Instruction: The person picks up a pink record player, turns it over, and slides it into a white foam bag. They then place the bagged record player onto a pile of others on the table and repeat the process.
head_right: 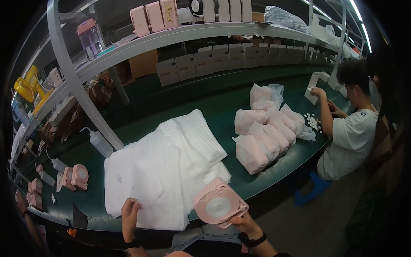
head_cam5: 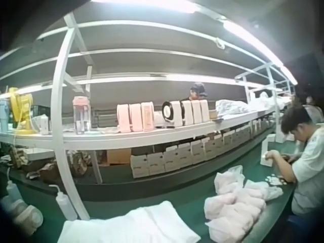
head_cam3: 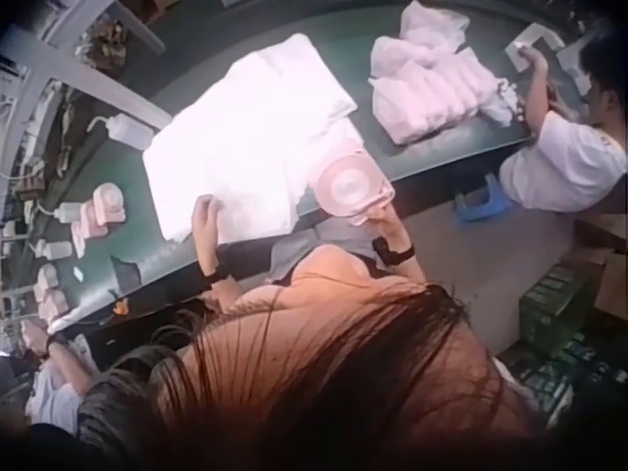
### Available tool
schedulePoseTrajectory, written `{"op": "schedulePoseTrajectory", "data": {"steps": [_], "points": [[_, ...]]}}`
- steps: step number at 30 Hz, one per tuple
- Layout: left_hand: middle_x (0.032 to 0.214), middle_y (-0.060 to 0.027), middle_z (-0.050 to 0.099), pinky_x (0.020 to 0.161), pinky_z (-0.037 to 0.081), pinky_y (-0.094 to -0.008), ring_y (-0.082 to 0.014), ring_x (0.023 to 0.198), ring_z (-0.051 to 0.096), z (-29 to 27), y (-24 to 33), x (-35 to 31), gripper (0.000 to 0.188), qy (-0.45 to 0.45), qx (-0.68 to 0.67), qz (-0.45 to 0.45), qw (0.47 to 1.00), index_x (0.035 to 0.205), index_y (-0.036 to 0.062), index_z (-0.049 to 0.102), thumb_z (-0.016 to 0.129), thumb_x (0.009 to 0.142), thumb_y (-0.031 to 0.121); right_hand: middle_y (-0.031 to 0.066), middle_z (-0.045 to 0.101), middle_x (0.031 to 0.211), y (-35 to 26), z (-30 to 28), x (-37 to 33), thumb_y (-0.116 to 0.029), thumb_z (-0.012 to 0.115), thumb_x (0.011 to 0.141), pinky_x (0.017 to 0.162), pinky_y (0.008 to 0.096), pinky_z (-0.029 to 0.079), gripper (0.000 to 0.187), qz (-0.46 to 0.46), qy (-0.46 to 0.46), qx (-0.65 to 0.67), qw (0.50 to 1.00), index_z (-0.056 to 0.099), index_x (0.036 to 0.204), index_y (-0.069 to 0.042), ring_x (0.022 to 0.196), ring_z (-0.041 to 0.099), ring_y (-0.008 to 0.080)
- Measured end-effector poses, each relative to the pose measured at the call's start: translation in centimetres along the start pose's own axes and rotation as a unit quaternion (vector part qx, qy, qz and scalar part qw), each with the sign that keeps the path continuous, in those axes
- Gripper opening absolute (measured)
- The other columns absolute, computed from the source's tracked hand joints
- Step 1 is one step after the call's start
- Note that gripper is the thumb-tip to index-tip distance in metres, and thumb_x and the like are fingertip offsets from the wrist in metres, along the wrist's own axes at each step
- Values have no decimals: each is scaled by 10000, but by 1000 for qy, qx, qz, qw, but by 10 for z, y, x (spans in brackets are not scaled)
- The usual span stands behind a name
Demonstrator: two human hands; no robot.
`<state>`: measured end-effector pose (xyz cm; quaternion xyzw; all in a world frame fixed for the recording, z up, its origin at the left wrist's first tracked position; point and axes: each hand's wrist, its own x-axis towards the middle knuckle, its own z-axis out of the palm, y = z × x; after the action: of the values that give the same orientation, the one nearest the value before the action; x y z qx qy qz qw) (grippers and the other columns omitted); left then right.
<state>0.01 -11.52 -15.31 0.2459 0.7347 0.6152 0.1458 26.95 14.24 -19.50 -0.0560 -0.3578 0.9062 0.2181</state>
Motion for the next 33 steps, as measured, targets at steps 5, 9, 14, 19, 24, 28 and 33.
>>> {"op": "schedulePoseTrajectory", "data": {"steps": [5,9,14,19,24,28,33], "points": [[911,-20,585,797,428,-261,-105,851,526,77,-13,8,148,-168,-83,-3,982,1021,2,554,490,900,58,131,506,1201,44,5,26,-114,701,721,894,404,487,759,116,-98,120,981,282,1348,-29,1098,527,238],[1017,-36,595,864,416,-269,-116,956,536,120,-13,-11,203,-206,-158,-57,964,1078,-12,552,489,898,58,121,486,1225,56,15,39,-95,672,746,892,398,490,741,132,-110,131,976,262,1362,-48,1107,518,231],[1108,-82,580,901,412,-281,-155,1023,539,129,-33,-12,253,-81,-272,-56,957,1112,-18,531,461,925,136,105,460,1254,60,-1,48,-91,655,759,909,373,476,738,92,-39,69,993,250,1374,-57,1118,507,205],[1088,-100,572,856,447,-296,-194,987,556,121,-19,-5,300,16,-507,-146,850,1110,-5,513,430,953,237,119,474,1246,26,-24,34,-69,647,766,951,405,448,713,63,-36,73,995,261,1364,-44,1140,500,231],[945,-54,571,792,445,-281,-149,877,547,140,-13,0,246,1,-355,-103,929,1007,19,524,418,963,237,110,481,1234,5,-41,13,-121,672,758,895,364,478,737,-10,3,-24,1000,267,1366,-31,1107,516,198],[807,-6,513,703,417,-240,-88,756,481,141,-14,-9,219,9,-262,-36,964,910,38,504,412,970,227,114,532,1149,-11,-35,-15,-208,655,788,754,332,529,681,80,-43,48,995,310,1335,5,974,582,185],[741,28,459,604,360,-183,-43,683,414,153,10,2,174,-19,-133,16,991,867,38,489,438,962,174,128,596,992,18,-43,-6,-313,603,833,585,315,546,565,262,-51,89,960,410,1234,35,769,631,191]]}}
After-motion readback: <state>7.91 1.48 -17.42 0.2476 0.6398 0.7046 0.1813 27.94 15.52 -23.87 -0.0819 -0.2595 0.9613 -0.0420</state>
